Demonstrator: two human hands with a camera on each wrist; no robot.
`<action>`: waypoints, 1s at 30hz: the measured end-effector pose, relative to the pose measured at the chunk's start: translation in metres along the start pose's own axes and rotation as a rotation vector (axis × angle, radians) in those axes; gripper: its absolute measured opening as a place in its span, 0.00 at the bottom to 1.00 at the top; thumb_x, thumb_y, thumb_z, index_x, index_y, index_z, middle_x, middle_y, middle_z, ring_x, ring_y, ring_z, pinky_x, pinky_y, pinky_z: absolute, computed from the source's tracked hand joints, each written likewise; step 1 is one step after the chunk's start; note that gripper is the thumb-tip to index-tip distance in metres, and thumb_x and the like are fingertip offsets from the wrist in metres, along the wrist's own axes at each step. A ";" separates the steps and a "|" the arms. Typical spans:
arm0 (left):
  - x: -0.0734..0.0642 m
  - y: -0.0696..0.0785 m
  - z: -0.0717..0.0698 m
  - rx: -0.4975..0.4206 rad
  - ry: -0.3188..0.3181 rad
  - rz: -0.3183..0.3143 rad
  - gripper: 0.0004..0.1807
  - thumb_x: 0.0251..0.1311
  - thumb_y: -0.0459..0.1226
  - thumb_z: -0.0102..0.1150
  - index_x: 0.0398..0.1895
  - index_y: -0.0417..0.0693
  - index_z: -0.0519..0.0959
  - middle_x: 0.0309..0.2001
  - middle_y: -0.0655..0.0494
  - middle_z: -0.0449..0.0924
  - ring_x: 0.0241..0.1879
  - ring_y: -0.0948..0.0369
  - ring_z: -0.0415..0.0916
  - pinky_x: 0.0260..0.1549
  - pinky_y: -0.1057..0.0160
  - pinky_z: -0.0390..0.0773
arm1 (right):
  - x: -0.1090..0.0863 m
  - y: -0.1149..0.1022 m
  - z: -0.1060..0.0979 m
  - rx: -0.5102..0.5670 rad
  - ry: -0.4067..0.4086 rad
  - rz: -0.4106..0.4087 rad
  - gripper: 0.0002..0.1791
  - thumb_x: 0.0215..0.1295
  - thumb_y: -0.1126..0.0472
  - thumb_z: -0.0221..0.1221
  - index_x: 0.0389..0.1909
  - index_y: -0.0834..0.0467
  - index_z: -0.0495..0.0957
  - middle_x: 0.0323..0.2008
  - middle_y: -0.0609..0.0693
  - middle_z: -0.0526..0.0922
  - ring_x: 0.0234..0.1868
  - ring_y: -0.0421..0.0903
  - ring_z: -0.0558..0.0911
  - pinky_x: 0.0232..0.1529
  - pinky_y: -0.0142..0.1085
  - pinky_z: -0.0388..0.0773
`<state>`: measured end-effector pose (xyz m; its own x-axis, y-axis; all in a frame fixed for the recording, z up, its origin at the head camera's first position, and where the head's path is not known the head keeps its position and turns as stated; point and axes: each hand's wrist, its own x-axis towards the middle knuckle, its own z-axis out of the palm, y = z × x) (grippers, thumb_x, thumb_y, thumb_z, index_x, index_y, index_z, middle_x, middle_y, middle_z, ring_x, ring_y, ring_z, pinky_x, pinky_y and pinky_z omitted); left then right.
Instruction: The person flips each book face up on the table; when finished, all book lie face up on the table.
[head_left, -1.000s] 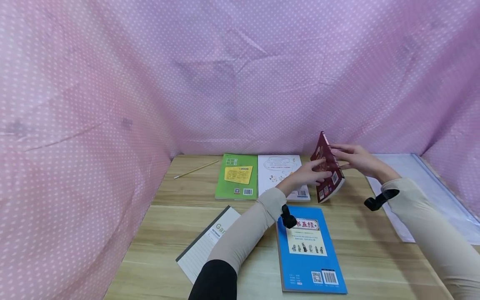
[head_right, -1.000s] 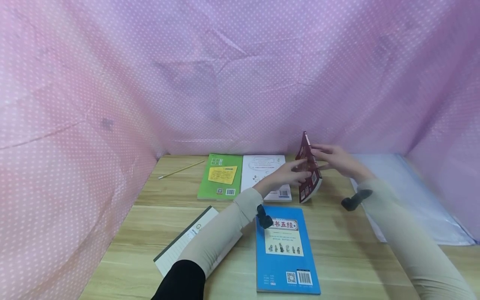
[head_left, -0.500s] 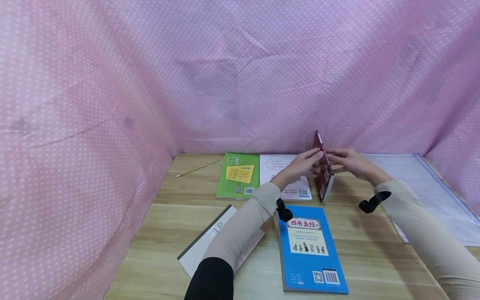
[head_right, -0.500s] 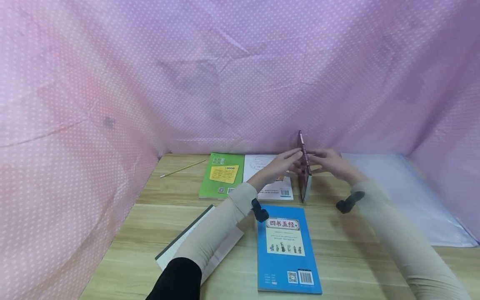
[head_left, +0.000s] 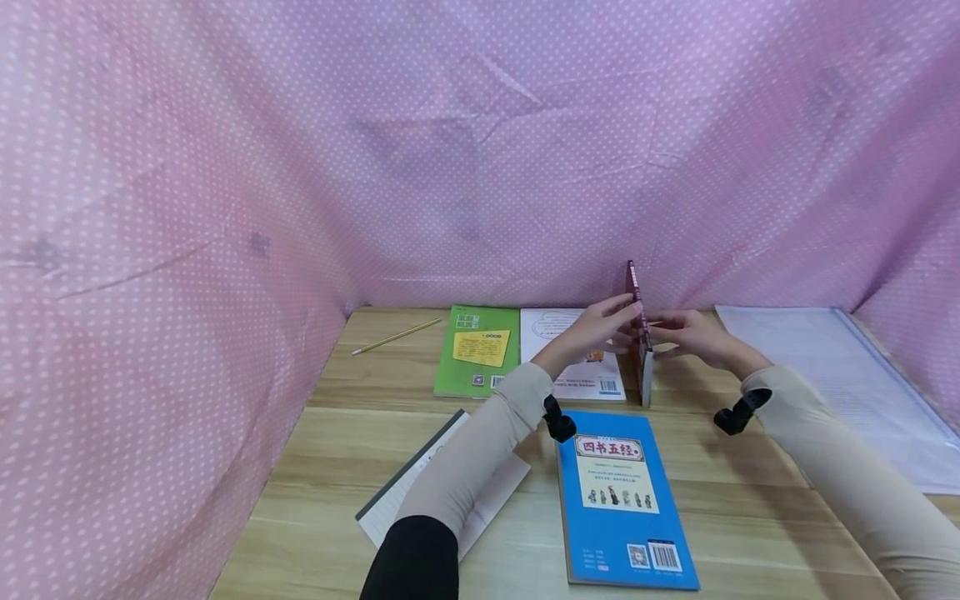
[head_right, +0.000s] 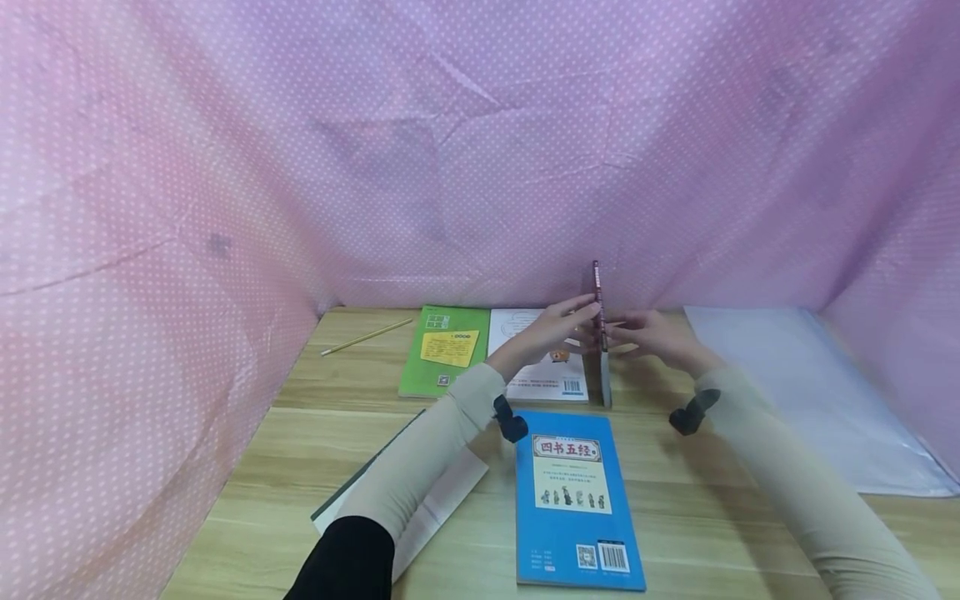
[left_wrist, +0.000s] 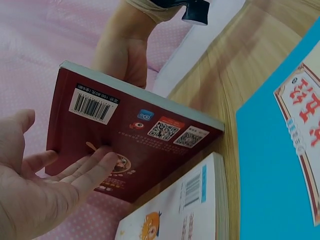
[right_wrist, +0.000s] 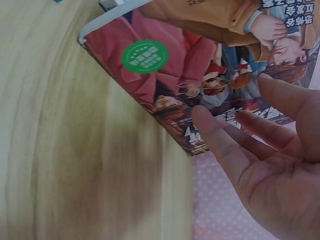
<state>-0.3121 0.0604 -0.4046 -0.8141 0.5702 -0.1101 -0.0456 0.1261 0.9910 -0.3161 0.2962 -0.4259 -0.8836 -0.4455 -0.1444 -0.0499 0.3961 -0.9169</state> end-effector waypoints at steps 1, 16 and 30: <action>-0.001 0.000 -0.002 0.004 -0.001 0.004 0.33 0.77 0.54 0.47 0.80 0.57 0.58 0.63 0.42 0.77 0.60 0.46 0.78 0.59 0.45 0.80 | 0.001 0.001 0.001 -0.003 -0.001 -0.003 0.30 0.81 0.60 0.48 0.74 0.74 0.57 0.70 0.78 0.63 0.48 0.29 0.81 0.56 0.55 0.82; -0.007 -0.010 -0.019 -0.001 0.054 -0.018 0.37 0.74 0.50 0.53 0.80 0.50 0.55 0.70 0.39 0.70 0.60 0.42 0.79 0.57 0.44 0.81 | 0.008 0.006 0.016 -0.096 -0.038 -0.020 0.29 0.74 0.60 0.59 0.70 0.71 0.67 0.62 0.73 0.76 0.53 0.51 0.86 0.49 0.49 0.86; -0.010 -0.028 -0.035 0.058 0.163 -0.080 0.31 0.73 0.42 0.58 0.76 0.46 0.65 0.68 0.42 0.73 0.60 0.46 0.80 0.56 0.50 0.83 | 0.009 0.013 0.019 -0.168 0.020 0.003 0.34 0.66 0.65 0.66 0.69 0.73 0.66 0.61 0.78 0.75 0.59 0.67 0.79 0.47 0.36 0.85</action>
<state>-0.3233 0.0229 -0.4284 -0.8925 0.4180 -0.1695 -0.0840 0.2151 0.9730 -0.3157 0.2820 -0.4460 -0.8930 -0.4283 -0.1381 -0.1227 0.5271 -0.8409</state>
